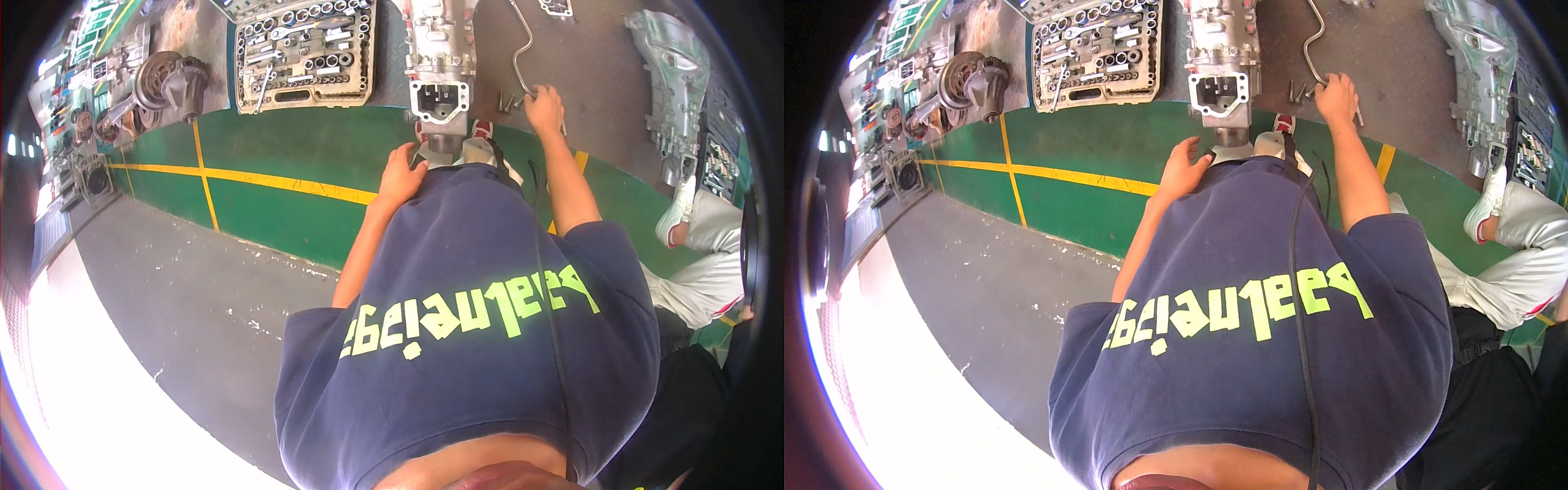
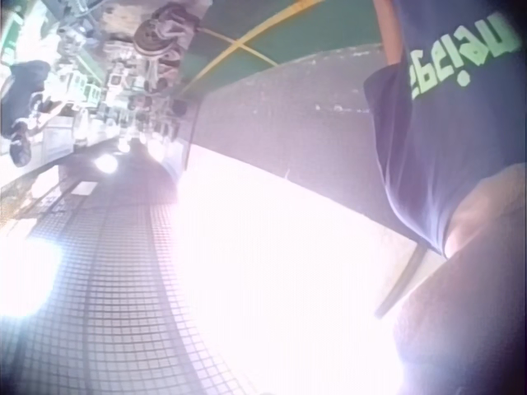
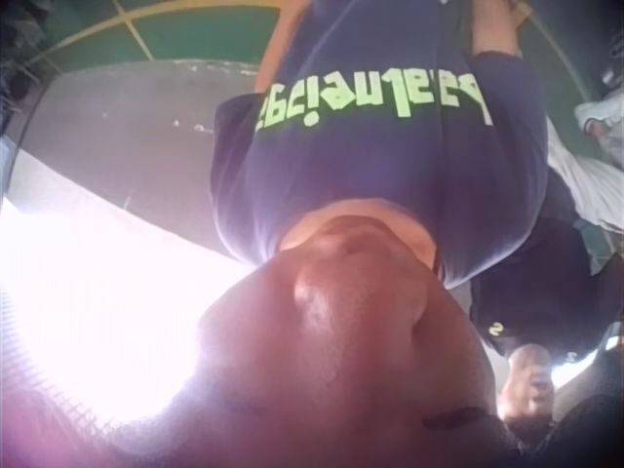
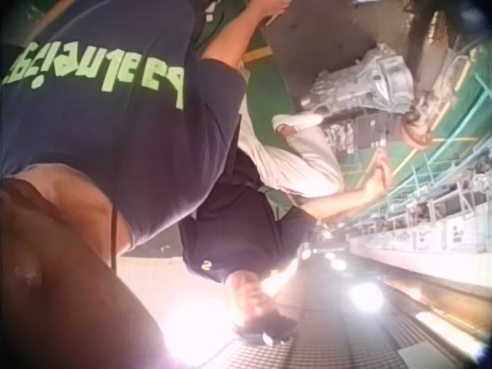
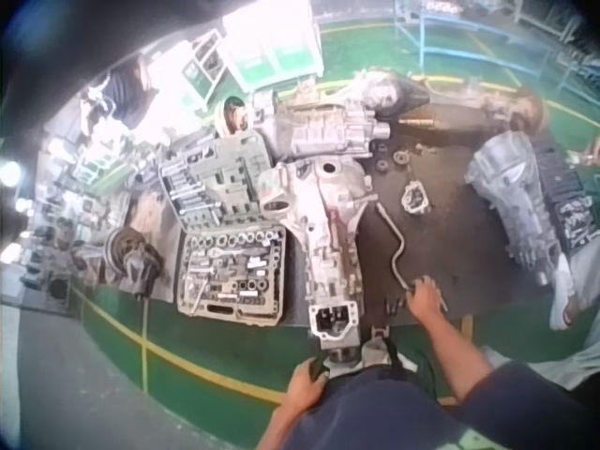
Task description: The person disassembles a transmission housing by loosening and removing bolts with a speed wrench and separating casing components by hand. The person then fits internal parts and casing sections together, tightening bolts with the speed wrench.
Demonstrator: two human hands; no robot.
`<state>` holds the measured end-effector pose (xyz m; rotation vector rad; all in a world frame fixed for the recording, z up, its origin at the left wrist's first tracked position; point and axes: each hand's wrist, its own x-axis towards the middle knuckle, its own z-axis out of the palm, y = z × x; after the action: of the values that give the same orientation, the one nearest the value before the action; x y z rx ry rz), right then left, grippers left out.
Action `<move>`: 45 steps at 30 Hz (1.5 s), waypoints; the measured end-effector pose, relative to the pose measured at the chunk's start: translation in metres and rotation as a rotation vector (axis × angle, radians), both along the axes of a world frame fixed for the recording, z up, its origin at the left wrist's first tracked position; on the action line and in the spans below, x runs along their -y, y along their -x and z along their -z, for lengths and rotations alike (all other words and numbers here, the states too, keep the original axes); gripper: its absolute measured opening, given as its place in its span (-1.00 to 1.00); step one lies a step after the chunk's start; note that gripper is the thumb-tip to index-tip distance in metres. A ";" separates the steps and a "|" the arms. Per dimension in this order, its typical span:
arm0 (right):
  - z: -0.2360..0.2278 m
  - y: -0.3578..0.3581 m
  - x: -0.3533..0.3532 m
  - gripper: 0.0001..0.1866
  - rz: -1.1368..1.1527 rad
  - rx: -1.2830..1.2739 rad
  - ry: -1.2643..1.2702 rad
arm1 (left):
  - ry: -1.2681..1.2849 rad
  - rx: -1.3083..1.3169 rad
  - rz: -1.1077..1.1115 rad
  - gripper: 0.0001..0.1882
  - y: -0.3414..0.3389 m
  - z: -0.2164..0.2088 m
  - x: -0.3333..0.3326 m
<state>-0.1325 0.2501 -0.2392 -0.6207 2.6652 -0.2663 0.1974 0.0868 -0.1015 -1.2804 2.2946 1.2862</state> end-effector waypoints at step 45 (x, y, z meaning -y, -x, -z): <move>-0.066 -0.232 0.041 -0.62 0.674 1.231 0.771 | 0.071 -0.035 0.137 -0.67 0.030 0.018 0.059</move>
<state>0.0996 0.2088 -0.1733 0.2792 1.3905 -1.3601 0.1678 0.0274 -0.1192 -1.1080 2.4252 1.2006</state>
